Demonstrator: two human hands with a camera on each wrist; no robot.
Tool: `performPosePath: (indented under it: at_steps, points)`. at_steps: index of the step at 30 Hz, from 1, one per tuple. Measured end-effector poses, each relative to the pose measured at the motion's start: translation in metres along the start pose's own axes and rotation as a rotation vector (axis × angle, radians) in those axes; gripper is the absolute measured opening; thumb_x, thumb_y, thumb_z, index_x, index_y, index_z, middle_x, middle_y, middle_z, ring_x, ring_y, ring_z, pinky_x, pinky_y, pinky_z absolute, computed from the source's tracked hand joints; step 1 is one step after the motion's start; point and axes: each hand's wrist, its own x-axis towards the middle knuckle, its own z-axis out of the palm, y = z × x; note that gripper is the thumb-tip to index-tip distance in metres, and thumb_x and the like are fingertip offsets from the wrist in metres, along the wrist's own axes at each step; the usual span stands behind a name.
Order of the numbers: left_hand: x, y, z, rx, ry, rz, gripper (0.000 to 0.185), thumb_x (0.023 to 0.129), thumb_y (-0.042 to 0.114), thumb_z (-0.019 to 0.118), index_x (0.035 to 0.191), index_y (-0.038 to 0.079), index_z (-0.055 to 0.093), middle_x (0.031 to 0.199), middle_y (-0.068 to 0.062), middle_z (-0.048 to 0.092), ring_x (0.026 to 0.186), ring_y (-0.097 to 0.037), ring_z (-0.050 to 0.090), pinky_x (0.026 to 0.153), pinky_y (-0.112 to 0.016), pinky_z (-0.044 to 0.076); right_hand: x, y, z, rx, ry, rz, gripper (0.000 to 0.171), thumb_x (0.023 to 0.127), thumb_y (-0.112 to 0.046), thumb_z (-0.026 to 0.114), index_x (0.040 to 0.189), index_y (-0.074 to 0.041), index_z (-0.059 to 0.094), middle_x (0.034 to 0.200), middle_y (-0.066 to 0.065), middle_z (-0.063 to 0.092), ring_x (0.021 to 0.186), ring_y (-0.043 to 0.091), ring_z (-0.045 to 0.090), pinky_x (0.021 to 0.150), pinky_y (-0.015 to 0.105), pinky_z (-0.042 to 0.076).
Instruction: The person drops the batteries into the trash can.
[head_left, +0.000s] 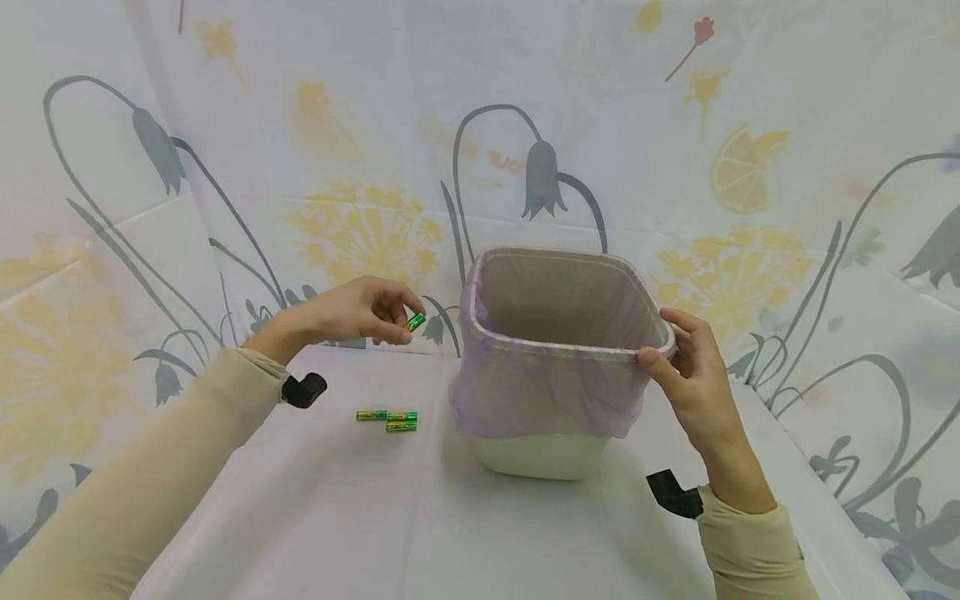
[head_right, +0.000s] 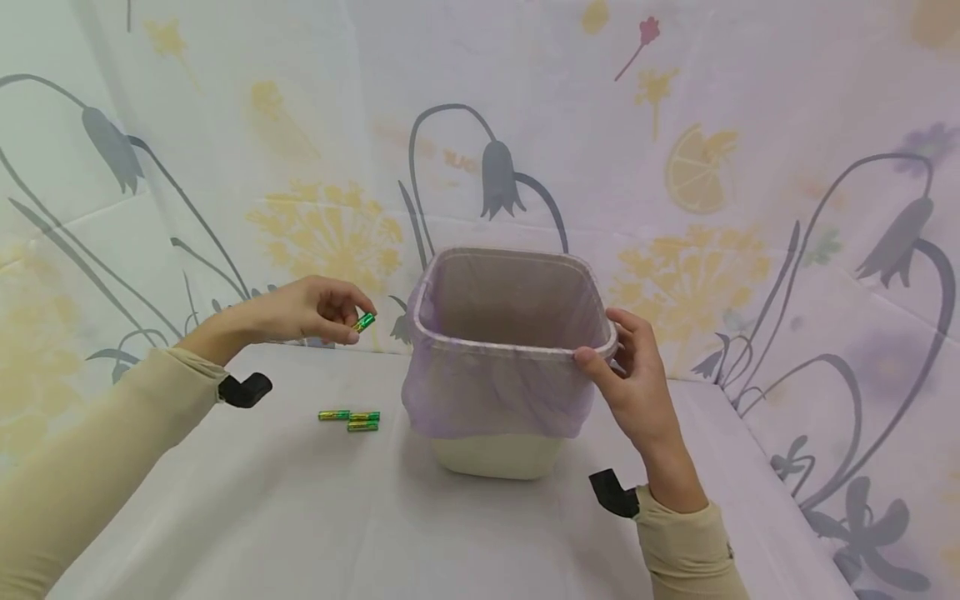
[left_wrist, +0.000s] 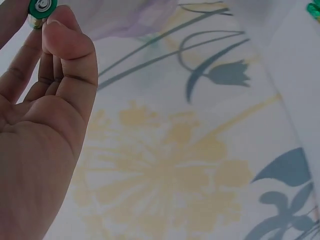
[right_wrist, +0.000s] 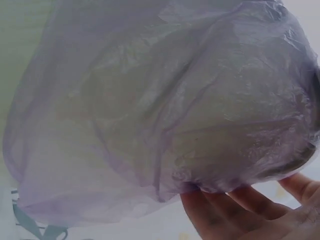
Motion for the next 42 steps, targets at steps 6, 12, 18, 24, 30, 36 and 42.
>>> performPosePath:
  at_steps: [6,12,18,24,30,36,42]
  points:
    - [0.014,0.032,-0.015,-0.005,0.028,0.073,0.039,0.085,0.015,0.074,0.12,0.006,0.059,0.083,-0.012,0.062,0.067,-0.022,0.053,0.063,-0.032,0.047,0.001,-0.002,-0.003,-0.023,-0.015,0.037,0.049,0.095,-0.005,0.055,0.14,-0.002,0.036,0.133,0.021,0.04,0.107,0.019,0.055,0.084,0.017,0.046]
    - [0.034,0.066,-0.018,-0.011,0.033,0.127,0.039,0.085,0.013,0.074,0.12,0.004,0.06,0.083,-0.013,0.062,0.067,-0.025,0.053,0.066,-0.034,0.047,0.004,-0.004,-0.004,-0.046,-0.018,0.045,0.048,0.095,-0.006,0.056,0.139,-0.002,0.037,0.13,0.019,0.042,0.102,0.017,0.057,0.079,0.017,0.047]
    - [0.064,0.087,-0.006,-0.056,0.002,0.178,0.036,0.084,0.012,0.073,0.118,0.008,0.061,0.084,-0.013,0.063,0.072,-0.029,0.055,0.065,-0.033,0.047,0.005,-0.006,-0.004,-0.055,-0.034,0.064,0.049,0.095,-0.006,0.056,0.139,-0.004,0.037,0.132,0.02,0.04,0.099,0.013,0.058,0.078,0.017,0.047]
    - [0.093,0.091,0.011,-0.149,-0.031,0.218,0.033,0.083,0.007,0.074,0.114,0.006,0.062,0.081,-0.011,0.063,0.07,-0.021,0.054,0.064,-0.032,0.045,0.005,-0.005,-0.002,-0.035,-0.046,0.07,0.05,0.095,-0.006,0.056,0.14,-0.003,0.034,0.134,0.022,0.038,0.102,0.016,0.057,0.078,0.017,0.048]
    - [0.108,0.084,0.022,-0.18,-0.045,0.205,0.033,0.083,0.006,0.073,0.115,0.004,0.062,0.079,-0.01,0.064,0.071,-0.025,0.054,0.063,-0.03,0.045,0.007,-0.005,0.001,-0.036,-0.051,0.069,0.05,0.095,-0.006,0.056,0.14,-0.004,0.034,0.134,0.021,0.039,0.1,0.012,0.058,0.079,0.017,0.047]
    - [0.116,0.08,0.034,-0.219,-0.037,0.21,0.034,0.083,0.006,0.074,0.115,0.005,0.063,0.08,-0.01,0.064,0.067,-0.021,0.053,0.062,-0.03,0.045,0.008,-0.004,0.001,-0.034,-0.05,0.072,0.049,0.095,-0.007,0.056,0.14,-0.006,0.035,0.133,0.021,0.04,0.099,0.011,0.057,0.079,0.016,0.047]
    - [0.122,0.083,0.042,-0.198,-0.031,0.221,0.033,0.082,0.007,0.075,0.113,0.006,0.065,0.08,-0.01,0.064,0.065,-0.019,0.052,0.059,-0.027,0.044,0.007,-0.004,0.001,-0.018,-0.039,0.064,0.049,0.095,-0.006,0.057,0.139,-0.005,0.036,0.131,0.02,0.041,0.099,0.011,0.057,0.079,0.016,0.047]
